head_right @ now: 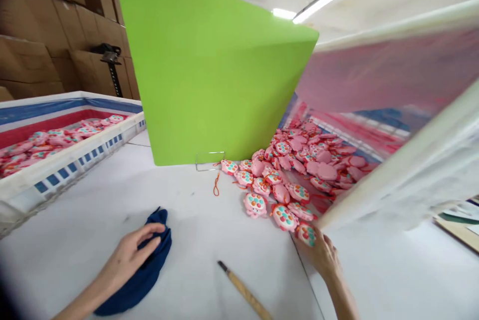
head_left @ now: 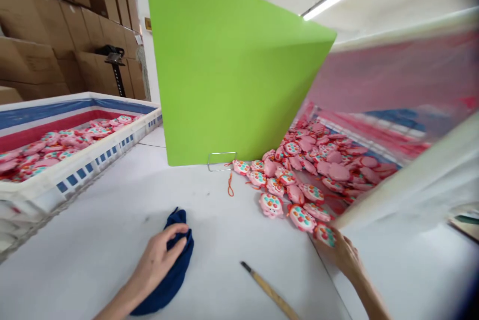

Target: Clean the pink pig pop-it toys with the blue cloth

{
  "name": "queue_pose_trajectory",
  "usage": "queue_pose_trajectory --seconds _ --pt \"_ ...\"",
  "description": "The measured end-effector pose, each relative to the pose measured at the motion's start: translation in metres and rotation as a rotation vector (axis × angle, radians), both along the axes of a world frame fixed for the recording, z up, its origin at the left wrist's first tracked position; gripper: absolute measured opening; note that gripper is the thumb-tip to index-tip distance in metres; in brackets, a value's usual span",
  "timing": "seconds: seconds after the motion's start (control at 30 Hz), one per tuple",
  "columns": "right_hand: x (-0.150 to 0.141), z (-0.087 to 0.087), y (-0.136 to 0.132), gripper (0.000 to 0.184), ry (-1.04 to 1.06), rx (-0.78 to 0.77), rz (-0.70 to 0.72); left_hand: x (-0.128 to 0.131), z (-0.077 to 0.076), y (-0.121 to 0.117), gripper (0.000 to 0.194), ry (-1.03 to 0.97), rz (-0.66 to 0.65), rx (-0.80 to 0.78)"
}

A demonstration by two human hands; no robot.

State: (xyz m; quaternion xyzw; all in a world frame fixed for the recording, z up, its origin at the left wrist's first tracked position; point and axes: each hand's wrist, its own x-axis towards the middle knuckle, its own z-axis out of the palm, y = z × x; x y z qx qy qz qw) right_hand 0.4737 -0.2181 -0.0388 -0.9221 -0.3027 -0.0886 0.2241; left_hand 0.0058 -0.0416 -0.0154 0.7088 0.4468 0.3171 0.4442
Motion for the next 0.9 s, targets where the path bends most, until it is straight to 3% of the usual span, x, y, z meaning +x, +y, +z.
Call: queue_pose_trajectory --seconds 0.1,0.2,0.27,0.4,0.5,0.6,0.7,0.8,0.9 --pt "-0.014 -0.002 0.001 0.062 0.047 -0.038 0.054 0.009 0.007 -0.018 0.028 -0.022 -0.084 -0.046" --pt "-0.067 0.003 0.013 0.068 0.072 0.066 0.187 0.017 0.018 -0.033 0.032 -0.092 -0.148 -0.224" --pt "-0.119 0.010 0.032 0.066 0.079 0.112 0.387 0.029 0.024 -0.041 0.037 -0.173 -0.183 -0.358" --pt "-0.225 0.027 0.084 0.069 0.101 0.229 0.958 0.051 0.026 -0.041 0.067 -0.458 -0.213 -0.561" --pt "-0.275 0.032 0.112 0.070 0.154 0.332 1.136 0.047 0.025 -0.032 0.064 -0.678 -0.108 -0.590" --pt "-0.292 0.028 0.125 0.071 0.305 0.401 1.165 0.031 0.026 -0.028 0.063 -0.762 0.083 -0.617" --pt "-0.291 0.019 0.129 0.071 0.630 0.447 1.044 0.020 0.023 -0.032 0.062 -0.796 0.207 -0.596" --pt "-0.291 0.014 0.128 0.059 1.028 0.484 0.949 0.018 0.016 -0.036 0.064 -0.818 0.210 -0.604" --pt "-0.295 0.017 0.125 0.048 1.221 0.515 0.909 0.017 0.007 -0.035 0.055 -0.807 0.137 -0.620"
